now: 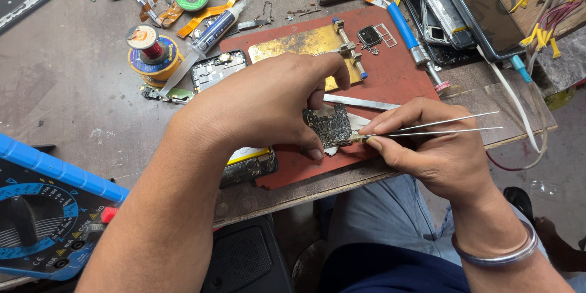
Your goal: The person works on a disassembled smartphone motherboard at a repair bench, holding the board steady with one hand while using tweezers to scrape and clean its surface and components. They reposition the board repeatedly and later probe it with multimeter leads connected to a digital multimeter.
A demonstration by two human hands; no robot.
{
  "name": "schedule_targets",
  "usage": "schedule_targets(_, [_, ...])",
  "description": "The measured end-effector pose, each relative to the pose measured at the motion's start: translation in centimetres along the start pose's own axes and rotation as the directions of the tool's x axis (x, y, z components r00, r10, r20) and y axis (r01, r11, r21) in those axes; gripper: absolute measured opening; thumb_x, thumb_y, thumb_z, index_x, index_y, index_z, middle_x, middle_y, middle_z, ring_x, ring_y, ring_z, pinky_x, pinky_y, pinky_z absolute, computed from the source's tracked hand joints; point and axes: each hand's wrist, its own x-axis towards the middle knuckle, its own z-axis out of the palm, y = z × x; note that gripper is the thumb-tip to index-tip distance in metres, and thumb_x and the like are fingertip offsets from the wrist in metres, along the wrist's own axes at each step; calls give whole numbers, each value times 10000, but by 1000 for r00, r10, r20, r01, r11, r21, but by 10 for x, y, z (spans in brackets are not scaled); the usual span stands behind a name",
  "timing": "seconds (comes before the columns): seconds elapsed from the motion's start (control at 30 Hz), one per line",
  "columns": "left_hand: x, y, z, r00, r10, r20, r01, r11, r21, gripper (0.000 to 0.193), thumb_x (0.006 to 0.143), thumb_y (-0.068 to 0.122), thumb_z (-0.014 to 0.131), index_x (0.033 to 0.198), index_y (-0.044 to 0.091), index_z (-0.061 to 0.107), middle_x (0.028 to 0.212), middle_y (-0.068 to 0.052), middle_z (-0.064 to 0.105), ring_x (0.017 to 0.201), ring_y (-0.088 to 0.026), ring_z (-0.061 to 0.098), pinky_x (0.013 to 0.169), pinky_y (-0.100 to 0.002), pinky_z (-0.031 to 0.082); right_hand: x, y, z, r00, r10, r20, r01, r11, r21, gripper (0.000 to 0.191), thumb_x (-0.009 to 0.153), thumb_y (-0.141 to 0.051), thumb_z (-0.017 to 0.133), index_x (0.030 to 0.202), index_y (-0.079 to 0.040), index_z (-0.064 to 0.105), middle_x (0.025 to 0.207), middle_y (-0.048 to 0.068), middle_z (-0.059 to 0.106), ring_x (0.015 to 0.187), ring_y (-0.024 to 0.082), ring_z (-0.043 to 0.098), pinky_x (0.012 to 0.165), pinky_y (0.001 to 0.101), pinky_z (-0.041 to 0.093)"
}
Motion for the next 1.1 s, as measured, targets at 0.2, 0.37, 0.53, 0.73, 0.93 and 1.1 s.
schedule_targets(0.2, [0, -2, 1, 1000, 26, -6, -26, 1000, 0, 893, 487, 208, 952, 1301, 165, 589, 930, -62, 720, 930, -268, 699, 748, -398, 546, 0, 1, -1, 1000, 16, -5, -16, 1000, 0, 146, 869, 77, 729, 1007, 72, 685, 1055, 201, 765, 978, 242, 779, 896, 365, 665])
schedule_targets(0.37, [0, -2, 1, 999, 33, -6, -33, 999, 3, 852, 486, 210, 953, 1256, 151, 594, 923, -57, 721, 926, -264, 701, 749, -396, 544, 0, 1, -1, 1000, 15, -6, -15, 1000, -1, 146, 866, 77, 731, 1005, 71, 688, 1051, 197, 764, 973, 238, 777, 891, 361, 663])
schedule_targets(0.53, [0, -1, 0, 1000, 16, 3, -16, 1000, -3, 879, 484, 209, 951, 1286, 162, 595, 916, -54, 721, 918, -257, 703, 744, -394, 544, 0, 1, 0, 1000, 1, -10, -1, 999, -47, 151, 861, 76, 739, 1003, 68, 690, 1049, 191, 765, 973, 229, 770, 889, 351, 657])
schedule_targets(0.73, [0, -1, 0, 1000, 17, -1, -17, 1000, 2, 874, 484, 213, 951, 1283, 167, 600, 912, -55, 722, 918, -259, 702, 740, -397, 541, 0, 0, 1, 1000, 9, -17, -9, 1000, -22, 139, 863, 71, 736, 994, 63, 690, 1041, 188, 767, 975, 232, 779, 892, 354, 668])
schedule_targets(0.93, [-1, -2, 1, 1000, 20, -3, -20, 1000, -2, 865, 487, 207, 947, 1278, 168, 601, 918, -55, 724, 917, -262, 702, 733, -399, 541, 0, 1, 0, 1000, -9, -4, 9, 999, -35, 152, 863, 65, 742, 1005, 60, 690, 1052, 187, 764, 985, 226, 771, 898, 347, 655])
schedule_targets(1.1, [0, -2, 1, 1000, 20, -2, -20, 1000, 2, 847, 487, 207, 945, 1261, 165, 603, 915, -53, 722, 915, -260, 702, 732, -399, 541, 0, 2, 0, 1000, -16, 14, 16, 1000, -14, 155, 864, 68, 738, 1013, 55, 694, 1065, 186, 765, 1003, 228, 767, 919, 353, 647])
